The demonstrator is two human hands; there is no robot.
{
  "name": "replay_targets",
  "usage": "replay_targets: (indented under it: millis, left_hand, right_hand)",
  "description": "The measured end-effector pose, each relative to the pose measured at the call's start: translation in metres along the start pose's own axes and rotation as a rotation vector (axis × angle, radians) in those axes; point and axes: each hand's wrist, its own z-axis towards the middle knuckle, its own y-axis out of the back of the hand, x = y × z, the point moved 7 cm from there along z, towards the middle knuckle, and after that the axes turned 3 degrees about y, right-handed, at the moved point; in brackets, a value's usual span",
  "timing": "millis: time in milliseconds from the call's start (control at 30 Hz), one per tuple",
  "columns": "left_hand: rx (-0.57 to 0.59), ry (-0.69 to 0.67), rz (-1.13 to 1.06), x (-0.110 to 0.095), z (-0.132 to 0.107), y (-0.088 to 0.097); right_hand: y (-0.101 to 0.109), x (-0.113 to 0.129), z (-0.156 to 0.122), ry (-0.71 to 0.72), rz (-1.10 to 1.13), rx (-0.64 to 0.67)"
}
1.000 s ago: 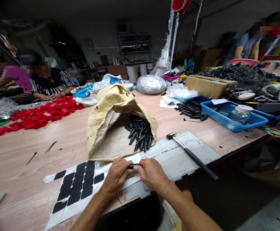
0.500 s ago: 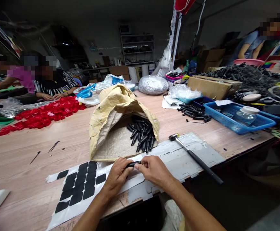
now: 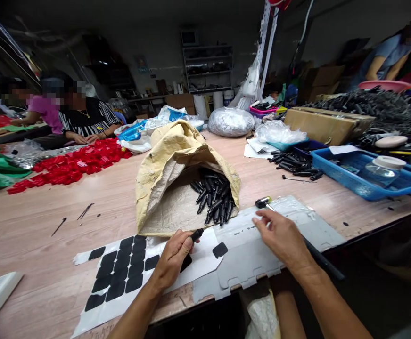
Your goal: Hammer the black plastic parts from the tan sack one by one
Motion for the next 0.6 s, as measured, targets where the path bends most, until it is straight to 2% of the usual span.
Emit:
replay_targets:
  millis: [67, 100, 200, 267, 367, 400, 433, 500, 533, 600]
  left_hand:
    - [0.004, -0.014, 0.013, -0.001, 0.001, -0.001]
    - [0.006, -0.023, 0.018, -0.001, 0.001, -0.001]
    - [0.01, -0.029, 0.036, -0.003, 0.001, -0.002]
    - [0.009, -0.021, 0.046, -0.002, 0.001, -0.001]
    - [0.005, -0.011, 0.062, -0.001, 0.001, -0.001]
    - [0.005, -0.01, 0.071, -0.001, 0.001, -0.001]
    - [0.005, -0.01, 0.081, -0.001, 0.001, -0.001]
    - [0.013, -0.019, 0.103, -0.002, 0.001, -0.002]
    - [0.019, -0.032, 0.114, -0.003, 0.001, -0.003]
    - [0.028, -0.064, 0.135, -0.004, 0.001, -0.005]
  right_hand:
    - [0.024, -0.024, 0.012, -0.02, -0.245, -0.16]
    - [0.031, -0.035, 0.017, -0.039, -0.359, -0.185]
    - [0.03, -0.054, 0.022, -0.074, -0.549, -0.139]
    - [0.027, -0.047, 0.017, -0.04, -0.562, -0.189]
    - [0.023, -0.008, 0.0, 0.115, -0.419, -0.332]
    - [0.015, 0.009, -0.005, 0.19, -0.311, -0.287]
    - [0.003, 0.026, -0.009, 0.246, -0.172, -0.179]
    - [-0.029, 0.058, -0.02, 0.294, 0.077, 0.157]
    - [-0.042, 0.073, -0.026, 0.308, 0.128, 0.281]
    - [-0.059, 0.095, -0.035, 0.346, 0.098, 0.377]
